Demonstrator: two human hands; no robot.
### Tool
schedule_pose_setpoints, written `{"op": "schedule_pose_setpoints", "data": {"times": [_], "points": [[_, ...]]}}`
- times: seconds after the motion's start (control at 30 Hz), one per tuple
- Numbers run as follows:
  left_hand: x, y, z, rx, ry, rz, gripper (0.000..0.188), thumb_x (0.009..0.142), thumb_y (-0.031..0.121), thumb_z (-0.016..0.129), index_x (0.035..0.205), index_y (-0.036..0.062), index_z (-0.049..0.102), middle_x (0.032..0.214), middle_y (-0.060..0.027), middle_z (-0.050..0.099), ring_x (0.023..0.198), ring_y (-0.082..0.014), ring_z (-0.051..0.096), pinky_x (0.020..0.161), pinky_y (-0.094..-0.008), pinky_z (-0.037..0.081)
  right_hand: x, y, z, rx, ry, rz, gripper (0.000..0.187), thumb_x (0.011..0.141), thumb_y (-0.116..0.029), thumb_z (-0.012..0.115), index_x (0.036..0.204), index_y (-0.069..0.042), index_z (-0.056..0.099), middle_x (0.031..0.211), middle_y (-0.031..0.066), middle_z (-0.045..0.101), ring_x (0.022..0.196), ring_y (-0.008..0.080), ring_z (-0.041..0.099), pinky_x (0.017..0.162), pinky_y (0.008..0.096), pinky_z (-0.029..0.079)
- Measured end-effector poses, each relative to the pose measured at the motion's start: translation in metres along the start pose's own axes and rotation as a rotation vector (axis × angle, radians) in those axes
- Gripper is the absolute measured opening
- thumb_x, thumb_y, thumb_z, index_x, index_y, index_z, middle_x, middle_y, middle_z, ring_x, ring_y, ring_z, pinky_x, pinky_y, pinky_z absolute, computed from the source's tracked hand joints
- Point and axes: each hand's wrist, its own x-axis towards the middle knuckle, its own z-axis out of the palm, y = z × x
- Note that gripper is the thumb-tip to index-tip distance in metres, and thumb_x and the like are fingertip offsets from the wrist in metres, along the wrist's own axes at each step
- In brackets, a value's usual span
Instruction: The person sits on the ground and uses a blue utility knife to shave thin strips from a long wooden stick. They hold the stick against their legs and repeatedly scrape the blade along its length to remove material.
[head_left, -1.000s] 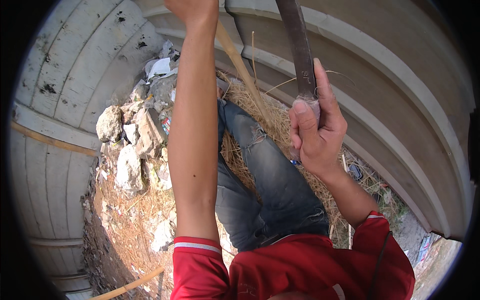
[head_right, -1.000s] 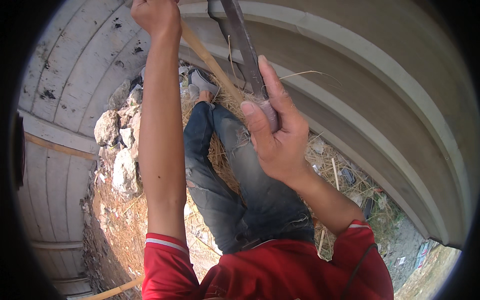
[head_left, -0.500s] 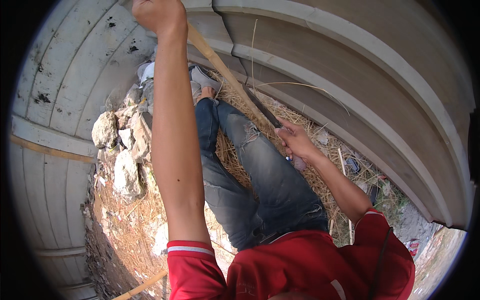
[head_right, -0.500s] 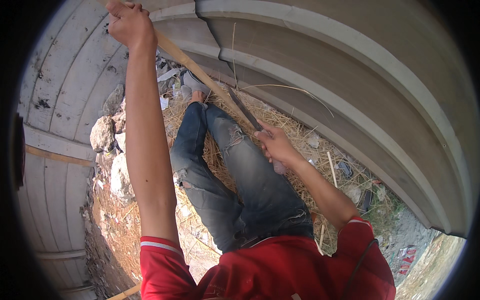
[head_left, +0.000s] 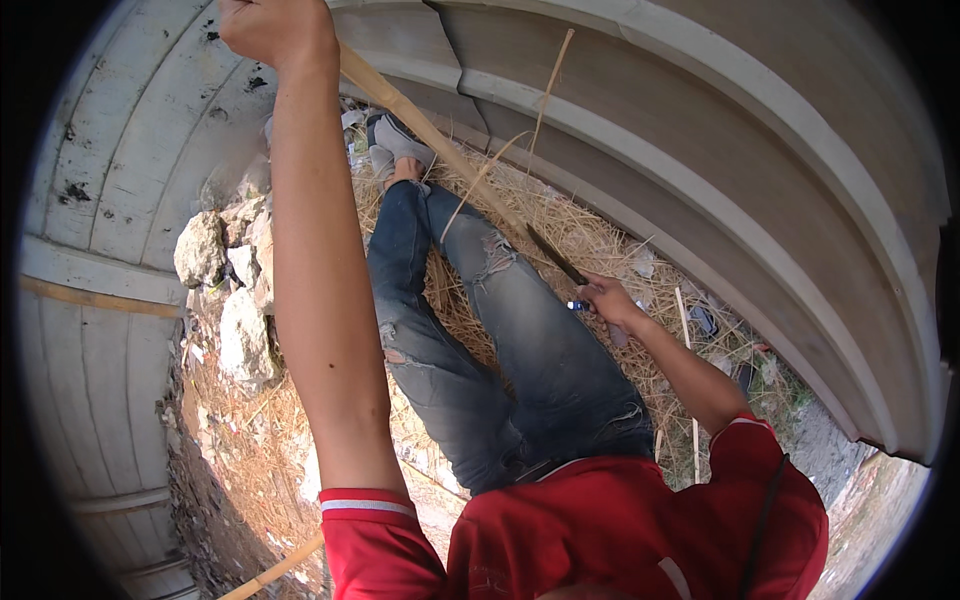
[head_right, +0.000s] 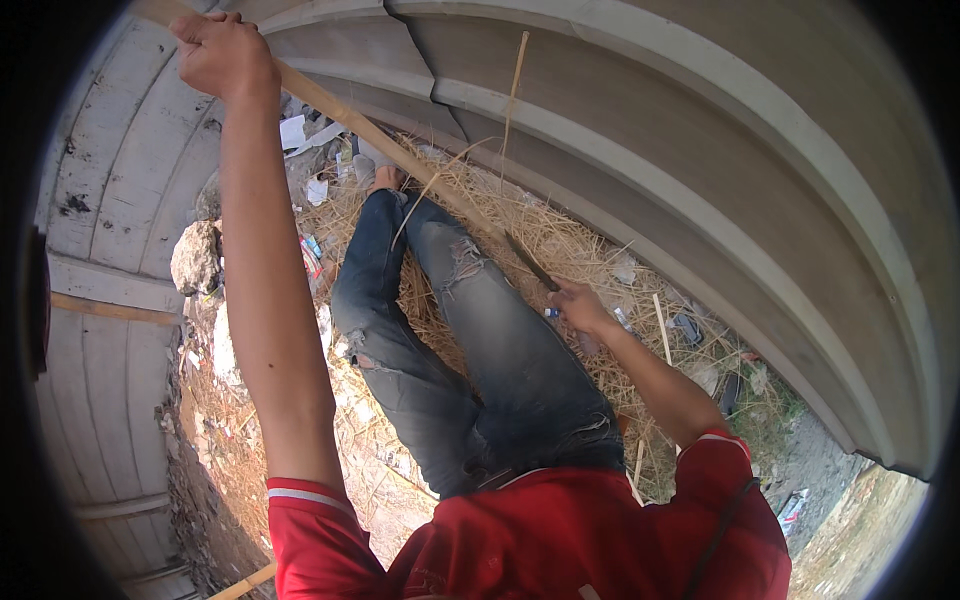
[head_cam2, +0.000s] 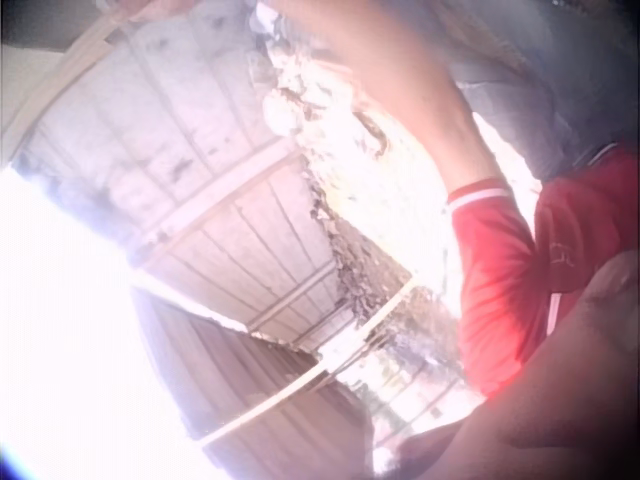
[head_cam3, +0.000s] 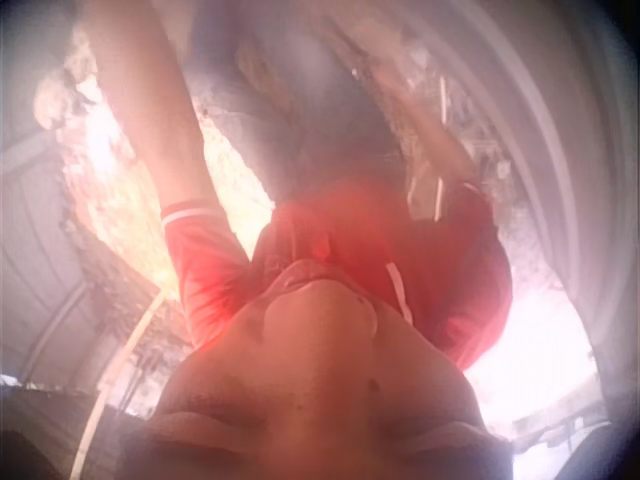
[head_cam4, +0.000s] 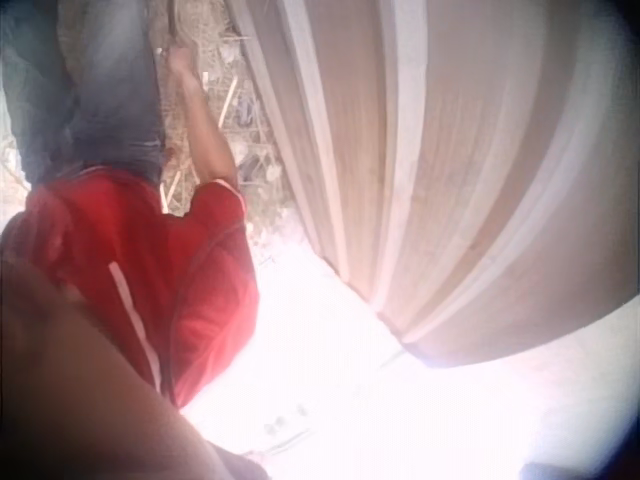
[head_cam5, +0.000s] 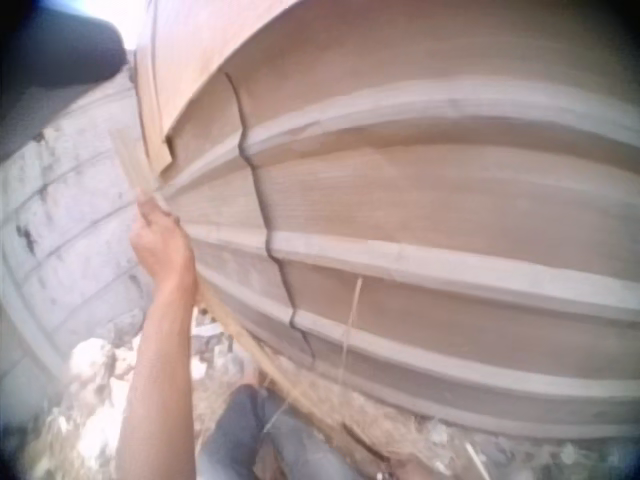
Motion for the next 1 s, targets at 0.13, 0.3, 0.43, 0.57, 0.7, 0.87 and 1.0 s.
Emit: {"op": "schedule_pose_setpoints", "data": {"times": [0.13, 0.3, 0.43, 0.57, 0.7, 0.87, 1.0], "points": [[0.015, -0.011, -0.005, 0.175, 0.135, 0.164, 0.056, 0.11, 0.043, 0.041, 0.081, -0.0006, 0.061, 0.077, -0.0129, 0.066, 0.07, -0.0251, 0.064, 0.072, -0.0386, 0.054, -0.051, -0.124, -0.008, -0.064, 0.013, -0.145, 0.055, 0.104, -0.026, 0.065, 0.156, -0.016, 0.051, 0.077, 0.0001, 0.058, 0.064, 0.0093, 0.052, 0.06, 0.0265, 0.047], [0.024, -0.018, -0.003, 0.157, 0.144, 0.134, 0.046, 0.108, 0.031, 0.047, 0.082, -0.0028, 0.063, 0.081, -0.0142, 0.069, 0.07, -0.0258, 0.066, 0.069, -0.0393, 0.053, -0.071, -0.157, 0.017, 0.236, 0.224, -0.669, 0.056, 0.106, -0.018, 0.064, 0.158, -0.011, 0.046, 0.074, -0.0057, 0.046, 0.068, 0.0056, 0.042, 0.065, 0.0227, 0.042], [0.031, -0.029, -0.003, 0.092, 0.109, 0.102, 0.037, 0.104, 0.021, 0.046, 0.082, -0.0034, 0.064, 0.081, -0.0132, 0.068, 0.071, -0.0233, 0.065, 0.065, -0.0395, 0.053, -0.044, -0.085, 0.033, 0.279, 0.152, -0.505, 0.058, 0.106, -0.02, 0.064, 0.159, -0.011, 0.044, 0.075, -0.003, 0.051, 0.067, 0.005, 0.048, 0.065, 0.0237, 0.046], [0.023, -0.012, 0.007, 0.119, 0.131, 0.105, 0.03, 0.103, 0.016, 0.047, 0.085, -0.0025, 0.063, 0.082, -0.0114, 0.069, 0.072, -0.0221, 0.066, 0.063, -0.0377, 0.053, -0.009, 0.014, 0.017, 0.095, 0.018, -0.026, 0.059, 0.105, -0.028, 0.065, 0.159, -0.019, 0.045, 0.074, 0.0009, 0.055, 0.059, 0.0078, 0.052, 0.053, 0.0267, 0.047], [0.029, -0.031, -0.012, 0.168, 0.082, 0.181, 0.03, 0.103, 0.018, 0.05, 0.084, -0.0022, 0.06, 0.083, -0.0104, 0.069, 0.071, -0.0219, 0.065, 0.063, -0.0363, 0.053, -0.032, -0.064, 0.006, 0.233, 0.03, 0.029, 0.057, 0.105, -0.028, 0.065, 0.158, -0.022, 0.047, 0.071, -0.0002, 0.053, 0.05, 0.0076, 0.048, 0.043, 0.0281, 0.042], [0.028, -0.028, 0.001, 0.037, 0.138, 0.051, 0.028, 0.102, 0.02, 0.053, 0.084, 0.0005, 0.06, 0.082, -0.0094, 0.068, 0.07, -0.0215, 0.064, 0.062, -0.036, 0.052, -0.045, -0.155, -0.002, 0.446, 0.262, -0.637, 0.057, 0.107, -0.018, 0.06, 0.161, -0.015, 0.042, 0.07, -0.0025, 0.053, 0.051, 0.0046, 0.047, 0.046, 0.0242, 0.04], [0.05, -0.039, -0.016, -0.022, 0.151, -0.025, 0.028, 0.103, 0.021, 0.053, 0.083, 0.0029, 0.06, 0.08, -0.0083, 0.067, 0.068, -0.0222, 0.063, 0.06, -0.0361, 0.052, -0.031, -0.134, 0.027, 0.442, 0.477, -0.866, 0.062, 0.107, -0.015, 0.059, 0.163, -0.007, 0.035, 0.071, -0.0029, 0.054, 0.058, 0.0041, 0.048, 0.054, 0.0217, 0.042]]}}
